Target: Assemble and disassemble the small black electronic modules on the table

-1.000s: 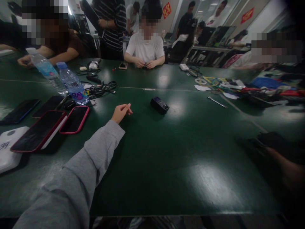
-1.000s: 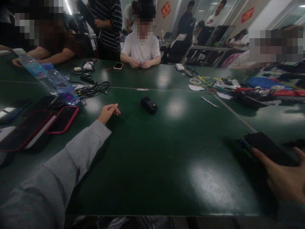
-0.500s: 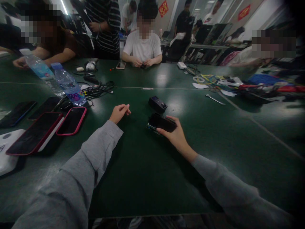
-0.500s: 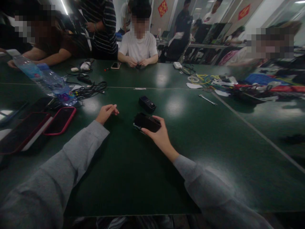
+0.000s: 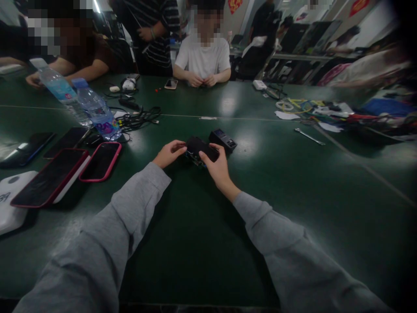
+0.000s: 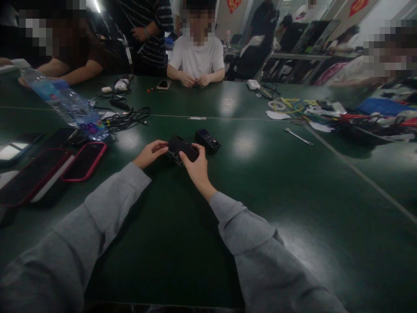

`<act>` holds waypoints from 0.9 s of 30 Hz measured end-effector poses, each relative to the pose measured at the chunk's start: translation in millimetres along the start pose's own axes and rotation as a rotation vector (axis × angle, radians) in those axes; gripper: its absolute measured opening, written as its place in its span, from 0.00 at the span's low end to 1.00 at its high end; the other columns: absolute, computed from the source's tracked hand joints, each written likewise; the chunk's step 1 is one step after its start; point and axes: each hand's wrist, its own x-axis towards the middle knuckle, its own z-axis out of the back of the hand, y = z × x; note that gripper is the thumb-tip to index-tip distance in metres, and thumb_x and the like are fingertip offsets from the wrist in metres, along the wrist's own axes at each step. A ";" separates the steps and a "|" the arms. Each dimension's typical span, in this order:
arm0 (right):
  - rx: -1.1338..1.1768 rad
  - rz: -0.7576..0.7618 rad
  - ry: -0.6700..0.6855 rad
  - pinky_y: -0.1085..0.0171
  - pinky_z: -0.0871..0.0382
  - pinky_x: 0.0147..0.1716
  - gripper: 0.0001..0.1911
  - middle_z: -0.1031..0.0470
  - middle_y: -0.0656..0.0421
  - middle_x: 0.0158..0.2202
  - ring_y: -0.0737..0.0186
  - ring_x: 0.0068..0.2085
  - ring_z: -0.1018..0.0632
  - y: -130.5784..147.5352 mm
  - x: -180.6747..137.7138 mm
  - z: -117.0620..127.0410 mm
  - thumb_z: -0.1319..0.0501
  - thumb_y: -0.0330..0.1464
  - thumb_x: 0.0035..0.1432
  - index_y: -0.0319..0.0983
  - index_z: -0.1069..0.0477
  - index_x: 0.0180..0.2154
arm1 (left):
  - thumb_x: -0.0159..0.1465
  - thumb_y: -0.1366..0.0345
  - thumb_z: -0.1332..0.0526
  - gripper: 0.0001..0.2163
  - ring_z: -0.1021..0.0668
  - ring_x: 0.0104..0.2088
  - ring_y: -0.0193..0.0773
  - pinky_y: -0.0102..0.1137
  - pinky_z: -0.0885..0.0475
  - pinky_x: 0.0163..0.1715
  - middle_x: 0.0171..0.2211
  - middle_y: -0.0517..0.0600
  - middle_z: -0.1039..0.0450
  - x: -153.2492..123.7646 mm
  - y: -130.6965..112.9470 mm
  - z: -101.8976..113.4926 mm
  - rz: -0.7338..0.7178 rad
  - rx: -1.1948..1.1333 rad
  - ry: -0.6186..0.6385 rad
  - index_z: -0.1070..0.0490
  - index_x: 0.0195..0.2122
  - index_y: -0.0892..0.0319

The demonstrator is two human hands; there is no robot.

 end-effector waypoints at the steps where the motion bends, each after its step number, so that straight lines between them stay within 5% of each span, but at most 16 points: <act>1: 0.002 0.003 -0.010 0.50 0.32 0.56 0.29 0.28 0.52 0.52 0.51 0.53 0.26 0.7 -0.1 0.1 0.32 0.46 0.52 0.43 0.36 0.52 | 0.60 0.57 0.33 0.16 0.21 0.44 0.42 0.38 0.29 0.47 0.44 0.54 0.22 -0.7 -1.9 0.7 0.002 0.008 0.014 0.26 0.46 0.58; 8: 0.049 -0.019 -0.101 0.51 0.31 0.55 0.29 0.29 0.53 0.52 0.52 0.52 0.26 1.7 2.3 0.8 0.32 0.45 0.51 0.43 0.36 0.51 | 0.56 0.58 0.29 0.21 0.22 0.45 0.44 0.38 0.29 0.44 0.47 0.55 0.23 -3.7 -7.5 4.5 -0.043 0.169 0.099 0.27 0.50 0.58; 16: -0.181 0.337 0.035 0.51 0.34 0.56 0.26 0.30 0.54 0.52 0.53 0.54 0.27 19.9 -7.1 2.0 0.34 0.33 0.54 0.42 0.37 0.53 | 0.56 0.56 0.30 0.21 0.21 0.39 0.42 0.40 0.27 0.43 0.40 0.53 0.22 -1.3 2.3 4.9 -0.056 0.238 0.102 0.26 0.48 0.61; 27: -0.249 0.214 0.088 0.50 0.32 0.52 0.25 0.31 0.48 0.49 0.50 0.50 0.27 -0.5 -2.4 -0.6 0.33 0.32 0.51 0.38 0.39 0.49 | 0.55 0.70 0.33 0.29 0.23 0.41 0.39 0.41 0.27 0.46 0.55 0.58 0.29 2.6 12.4 5.9 -0.109 0.145 0.052 0.34 0.60 0.57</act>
